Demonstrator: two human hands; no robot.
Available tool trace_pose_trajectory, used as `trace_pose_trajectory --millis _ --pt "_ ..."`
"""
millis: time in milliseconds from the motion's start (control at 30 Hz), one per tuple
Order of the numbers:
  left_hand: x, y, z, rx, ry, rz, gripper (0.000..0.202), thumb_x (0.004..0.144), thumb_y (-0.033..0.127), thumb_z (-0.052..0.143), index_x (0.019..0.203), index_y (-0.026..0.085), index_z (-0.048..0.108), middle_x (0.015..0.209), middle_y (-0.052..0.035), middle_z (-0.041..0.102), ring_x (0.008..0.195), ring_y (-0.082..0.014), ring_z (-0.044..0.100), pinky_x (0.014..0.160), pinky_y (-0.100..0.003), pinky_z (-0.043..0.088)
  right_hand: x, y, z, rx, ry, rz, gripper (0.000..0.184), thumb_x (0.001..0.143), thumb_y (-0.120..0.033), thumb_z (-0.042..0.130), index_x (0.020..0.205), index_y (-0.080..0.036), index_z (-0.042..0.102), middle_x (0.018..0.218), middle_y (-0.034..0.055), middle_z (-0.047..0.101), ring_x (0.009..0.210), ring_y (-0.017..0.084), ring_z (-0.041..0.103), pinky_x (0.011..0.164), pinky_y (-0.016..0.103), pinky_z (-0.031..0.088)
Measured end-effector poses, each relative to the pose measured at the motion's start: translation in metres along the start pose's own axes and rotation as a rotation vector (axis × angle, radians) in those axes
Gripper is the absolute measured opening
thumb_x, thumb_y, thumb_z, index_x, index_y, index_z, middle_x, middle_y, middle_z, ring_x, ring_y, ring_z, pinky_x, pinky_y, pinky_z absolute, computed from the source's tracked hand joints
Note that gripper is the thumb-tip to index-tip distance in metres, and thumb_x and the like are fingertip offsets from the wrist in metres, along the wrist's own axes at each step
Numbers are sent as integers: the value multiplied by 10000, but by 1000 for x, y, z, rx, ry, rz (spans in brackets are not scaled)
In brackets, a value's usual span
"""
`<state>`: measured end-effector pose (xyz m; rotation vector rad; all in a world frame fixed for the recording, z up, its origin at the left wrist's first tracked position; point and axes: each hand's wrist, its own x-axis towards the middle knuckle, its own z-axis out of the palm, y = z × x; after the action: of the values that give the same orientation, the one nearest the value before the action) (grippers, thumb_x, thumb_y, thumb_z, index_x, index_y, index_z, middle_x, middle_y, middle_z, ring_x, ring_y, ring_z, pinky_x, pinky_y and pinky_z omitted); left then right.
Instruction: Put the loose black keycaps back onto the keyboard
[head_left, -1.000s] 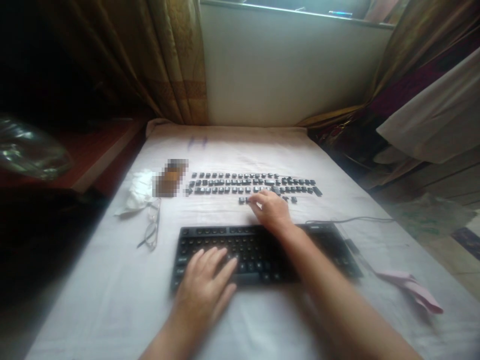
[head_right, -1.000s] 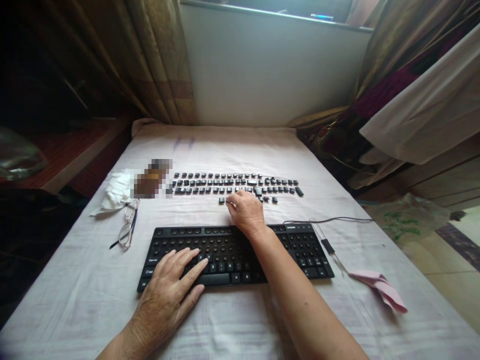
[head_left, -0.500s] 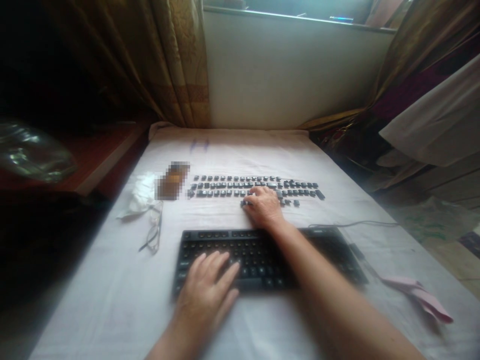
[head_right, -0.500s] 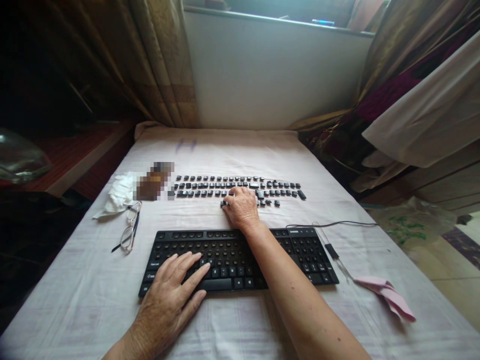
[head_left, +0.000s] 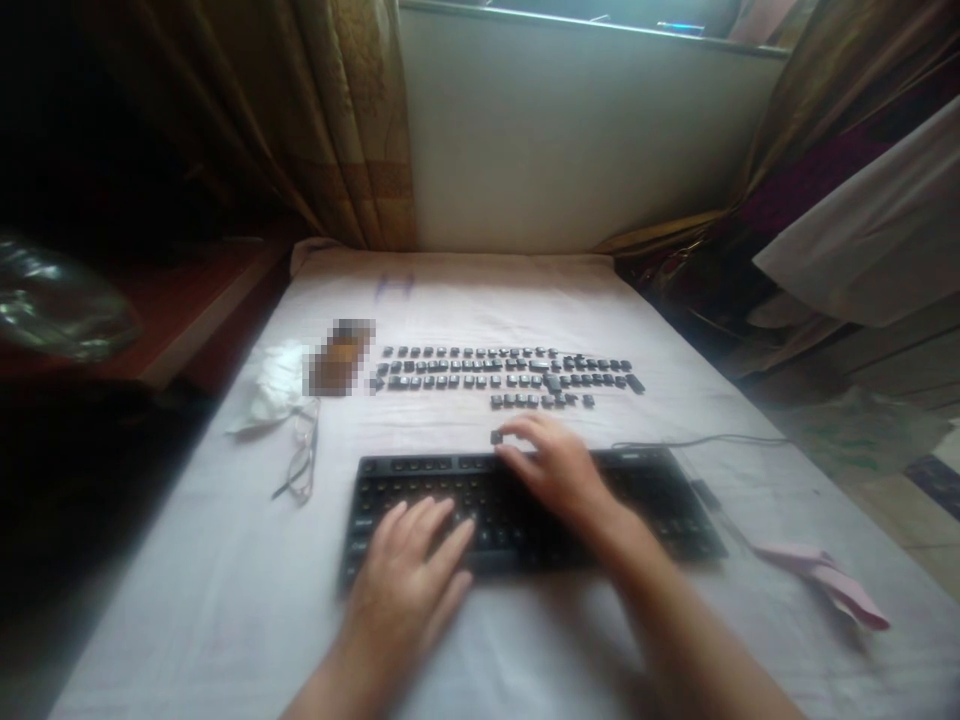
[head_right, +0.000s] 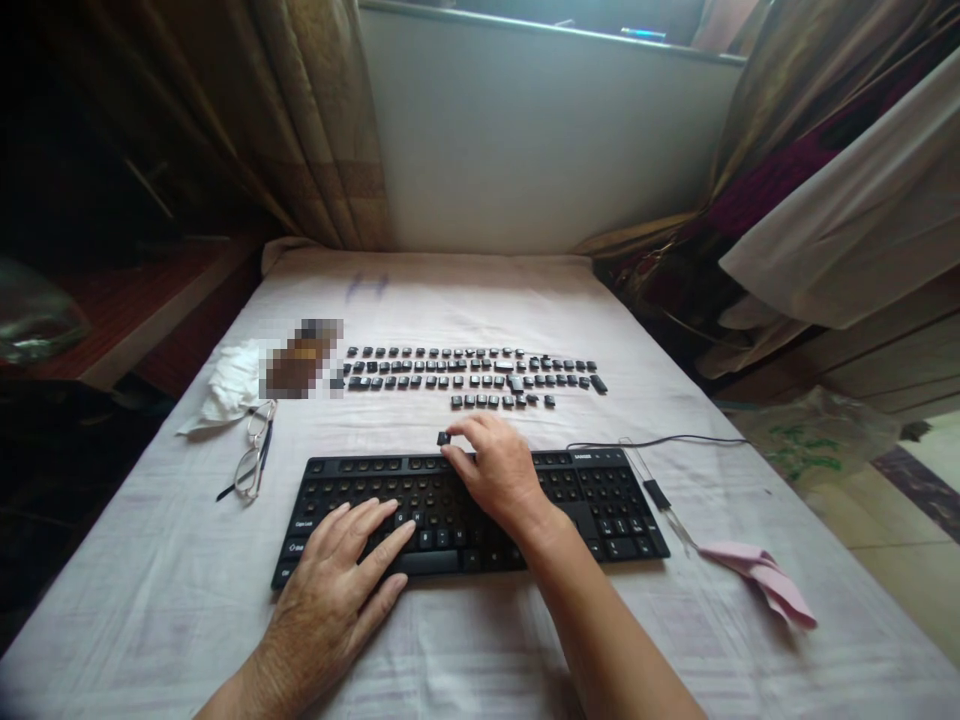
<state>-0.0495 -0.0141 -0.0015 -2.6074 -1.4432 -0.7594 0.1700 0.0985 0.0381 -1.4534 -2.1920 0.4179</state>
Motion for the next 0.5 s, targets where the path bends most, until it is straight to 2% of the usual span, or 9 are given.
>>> trace_pose_trajectory --millis 100,200,333,500 --pt "-1 0 0 3 3 13 355 959 256 499 1294 247 618 1340 -79 609 1261 -252 530 1116 -464 346 -34 -9 -7 117 -100 17 119 889 -239 613 976 -217 692 963 54 726 893 197 669 802 308 513" --pt "-1 2 0 7 8 18 351 951 242 515 1285 246 623 1333 -79 615 1263 -254 529 1130 -472 328 -52 -16 -7 105 -192 17 103 864 -224 638 949 -222 696 953 52 733 877 197 677 785 301 516" --pt "-1 7 0 -12 21 25 340 942 224 524 1262 241 636 1291 -76 637 1247 -248 539 1136 -468 327 -54 -21 -3 56 -269 21 106 847 -204 657 940 -216 707 937 53 737 872 202 680 770 298 510" --pt "2 12 2 -20 10 35 360 930 228 534 1275 254 629 1262 -73 642 1219 -240 549 1128 -453 347 -50 -23 -2 43 -292 35 122 841 -213 654 945 -225 717 938 49 738 864 189 684 766 278 502"
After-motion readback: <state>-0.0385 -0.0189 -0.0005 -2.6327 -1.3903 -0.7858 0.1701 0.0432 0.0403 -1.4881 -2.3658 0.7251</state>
